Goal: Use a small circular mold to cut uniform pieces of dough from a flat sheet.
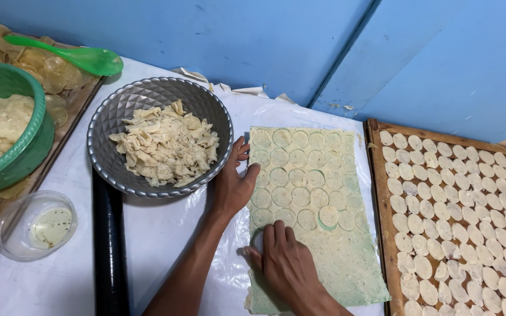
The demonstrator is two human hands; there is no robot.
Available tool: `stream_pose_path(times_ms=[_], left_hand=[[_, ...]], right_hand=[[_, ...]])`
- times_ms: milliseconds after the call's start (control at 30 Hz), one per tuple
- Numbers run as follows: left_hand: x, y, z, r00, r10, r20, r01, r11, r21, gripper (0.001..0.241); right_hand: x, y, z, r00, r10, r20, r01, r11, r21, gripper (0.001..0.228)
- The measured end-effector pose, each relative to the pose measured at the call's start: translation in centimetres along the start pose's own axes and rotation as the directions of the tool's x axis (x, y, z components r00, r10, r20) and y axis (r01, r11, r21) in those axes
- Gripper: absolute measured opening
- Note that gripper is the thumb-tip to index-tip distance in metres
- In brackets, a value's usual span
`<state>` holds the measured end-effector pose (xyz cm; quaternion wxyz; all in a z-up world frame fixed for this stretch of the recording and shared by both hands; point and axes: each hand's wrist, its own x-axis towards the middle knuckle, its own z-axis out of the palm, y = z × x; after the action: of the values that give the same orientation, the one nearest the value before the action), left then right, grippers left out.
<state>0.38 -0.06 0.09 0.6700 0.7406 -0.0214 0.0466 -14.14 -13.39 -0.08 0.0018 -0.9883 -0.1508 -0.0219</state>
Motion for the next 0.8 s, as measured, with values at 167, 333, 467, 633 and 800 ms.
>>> stream_pose_path(times_ms=[167, 333, 467, 633, 800], left_hand=[[-0.2, 0.4, -0.3, 1.000, 0.007, 0.004, -0.007, 1.000, 0.031, 0.071], [-0.2, 0.1, -0.1, 1.000, 0.024, -0.018, -0.024, 0.999, 0.038, 0.070], [-0.1, 0.0, 0.1, 0.999, 0.029, -0.014, -0.029, 0.999, 0.035, 0.069], [-0.1, -0.1, -0.1, 0.999, 0.043, -0.011, -0.042, 0.998, 0.053, 0.068], [-0.1, 0.2, -0.2, 0.999, 0.047, -0.004, -0.047, 0.996, 0.072, 0.070]], right_hand=[[0.0, -1.1, 0.1, 0.989, 0.034, -0.141, -0.060, 0.981, -0.187, 0.046], [0.5, 0.4, -2.0, 0.973, -0.204, 0.105, 0.209, 0.977, -0.038, 0.041], [0.2, -0.5, 0.0, 0.992, -0.084, -0.095, 0.067, 0.984, -0.167, 0.045], [0.4, 0.3, -1.9, 0.975, -0.219, 0.047, 0.223, 0.967, -0.120, 0.043], [0.1, -0.2, -2.5, 0.997, -0.064, 0.034, 0.061, 0.994, 0.089, 0.037]])
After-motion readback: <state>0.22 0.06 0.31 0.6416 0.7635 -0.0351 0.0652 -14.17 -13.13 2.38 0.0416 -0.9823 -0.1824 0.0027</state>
